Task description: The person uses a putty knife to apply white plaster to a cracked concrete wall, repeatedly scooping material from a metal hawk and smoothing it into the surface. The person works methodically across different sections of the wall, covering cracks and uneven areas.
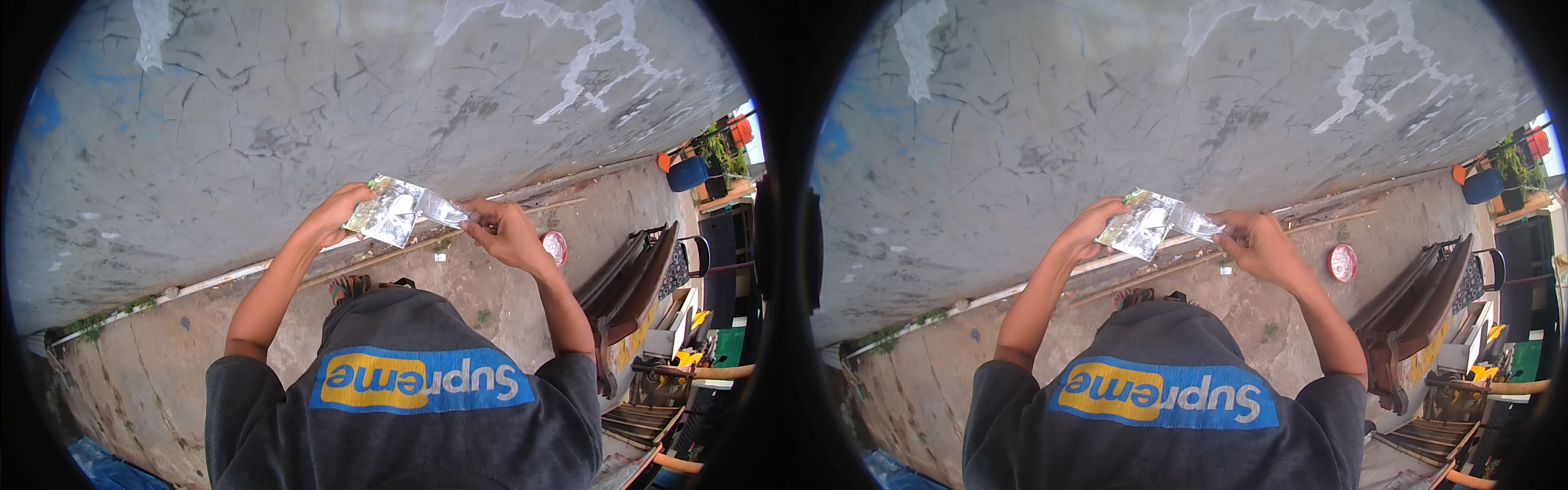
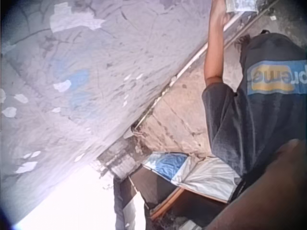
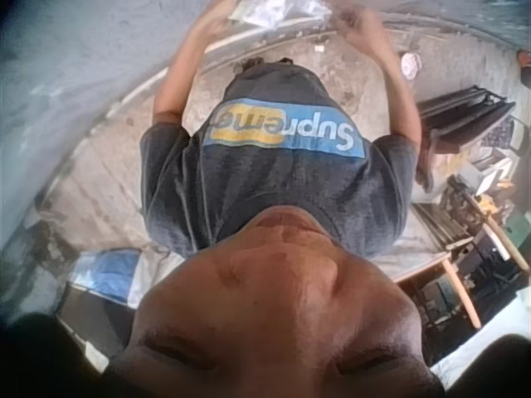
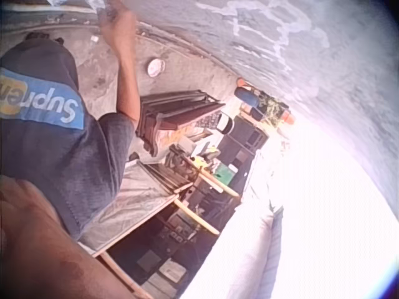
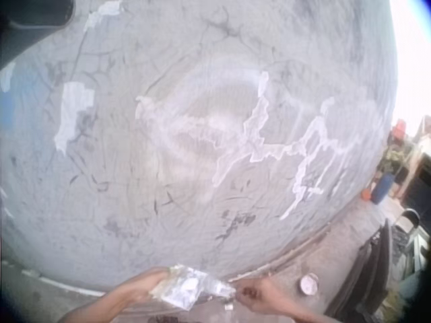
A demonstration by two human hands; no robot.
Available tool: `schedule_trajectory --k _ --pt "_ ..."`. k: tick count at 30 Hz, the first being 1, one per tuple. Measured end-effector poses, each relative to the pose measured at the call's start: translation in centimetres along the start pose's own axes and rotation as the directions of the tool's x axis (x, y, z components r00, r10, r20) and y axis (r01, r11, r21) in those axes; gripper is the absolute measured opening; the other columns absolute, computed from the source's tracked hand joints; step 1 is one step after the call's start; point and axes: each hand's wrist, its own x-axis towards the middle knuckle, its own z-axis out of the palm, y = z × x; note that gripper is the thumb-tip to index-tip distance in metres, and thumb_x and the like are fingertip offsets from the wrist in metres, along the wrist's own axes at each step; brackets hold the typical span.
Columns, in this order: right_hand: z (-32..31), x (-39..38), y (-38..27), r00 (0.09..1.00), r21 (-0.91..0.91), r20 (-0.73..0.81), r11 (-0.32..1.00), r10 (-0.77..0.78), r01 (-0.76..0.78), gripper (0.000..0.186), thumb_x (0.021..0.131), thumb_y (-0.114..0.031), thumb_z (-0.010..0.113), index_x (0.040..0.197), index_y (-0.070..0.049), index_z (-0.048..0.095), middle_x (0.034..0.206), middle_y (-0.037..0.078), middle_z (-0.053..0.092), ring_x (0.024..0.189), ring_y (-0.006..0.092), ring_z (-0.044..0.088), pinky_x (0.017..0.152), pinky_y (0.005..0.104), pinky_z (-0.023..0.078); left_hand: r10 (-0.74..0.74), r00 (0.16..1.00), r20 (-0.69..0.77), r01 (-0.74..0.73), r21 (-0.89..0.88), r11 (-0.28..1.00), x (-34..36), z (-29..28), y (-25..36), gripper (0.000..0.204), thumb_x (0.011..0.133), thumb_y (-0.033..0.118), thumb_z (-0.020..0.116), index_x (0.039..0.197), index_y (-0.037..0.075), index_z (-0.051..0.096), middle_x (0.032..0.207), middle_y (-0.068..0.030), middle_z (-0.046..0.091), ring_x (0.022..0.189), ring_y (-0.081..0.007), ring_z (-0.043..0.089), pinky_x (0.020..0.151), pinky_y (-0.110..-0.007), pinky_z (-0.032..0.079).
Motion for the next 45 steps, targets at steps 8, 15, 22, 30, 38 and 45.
schedule_trajectory --k 8,15,22,30,38,45 --pt "0.5 -1.1 0.0 0.961 0.159 0.263 0.979 0.081 -0.126 0.032 0.089 -0.003 0.064 0.121 -0.001 0.065 0.077 0.011 0.066 0.062 0.0125 0.056 0.059 0.0277 0.045 -0.078 0.997 0.027 0.079 -0.044 0.996 2.5 -1.2 -3.0 0.022 0.095 0.016 0.05 0.108 0.0 0.057 0.087 -0.0079 0.065 0.066 -0.0121 0.065 0.046 -0.028 0.05" --pt "-0.6 -0.1 -1.9 0.964 -0.224 -0.116 0.952 -0.238 0.208 0.042 0.082 0.001 0.066 0.122 -0.013 0.069 0.087 0.006 0.065 0.063 0.0144 0.058 0.058 0.0278 0.047 -0.102 0.995 -0.004 0.102 -0.023 0.994 2.1 -0.6 -2.6 0.031 0.095 0.02 0.05 0.115 -0.003 0.055 0.086 -0.0089 0.066 0.063 -0.0126 0.064 0.042 -0.028 0.048" --pt "0.1 0.7 -1.4 0.856 -0.465 0.029 0.751 -0.516 0.469 0.051 0.075 0.0 0.067 0.122 -0.019 0.069 0.087 0.004 0.062 0.07 0.0208 0.061 0.06 0.034 0.051 -0.122 0.992 0.021 0.121 0.053 0.991 2.1 -0.5 -1.7 0.034 0.094 0.021 0.052 0.118 -0.003 0.054 0.092 -0.0082 0.064 0.064 -0.0122 0.064 0.043 -0.028 0.05" --pt "0.9 1.0 -1.3 0.832 -0.572 0.077 0.659 -0.55 0.488 0.054 0.073 -0.003 0.069 0.124 -0.02 0.068 0.089 0.003 0.061 0.074 0.0208 0.063 0.06 0.0344 0.052 -0.133 0.991 0.024 0.132 0.053 0.99 2.3 -0.7 -1.7 0.036 0.094 0.022 0.053 0.121 -0.003 0.053 0.095 -0.0076 0.063 0.067 -0.0115 0.064 0.043 -0.027 0.05" --pt "1.5 1.3 -0.9 0.83 -0.631 0.151 0.594 -0.537 0.499 0.051 0.076 -0.007 0.07 0.126 -0.02 0.067 0.091 0.004 0.06 0.076 0.0209 0.063 0.06 0.0333 0.053 -0.146 0.989 0.012 0.144 0.076 0.987 2.6 -0.6 -1.6 0.035 0.094 0.021 0.054 0.12 -0.001 0.053 0.096 -0.0077 0.063 0.069 -0.0115 0.063 0.043 -0.027 0.049" --pt "2.0 0.7 -0.5 0.882 -0.575 0.146 0.688 -0.447 0.444 0.048 0.078 -0.007 0.069 0.126 -0.017 0.067 0.092 0.006 0.059 0.072 0.022 0.064 0.06 0.0354 0.053 -0.145 0.989 0.005 0.145 -0.023 0.989 3.1 -1.0 -2.1 0.025 0.091 0.016 0.057 0.109 -0.001 0.057 0.089 -0.0074 0.065 0.065 -0.0123 0.065 0.043 -0.027 0.05"
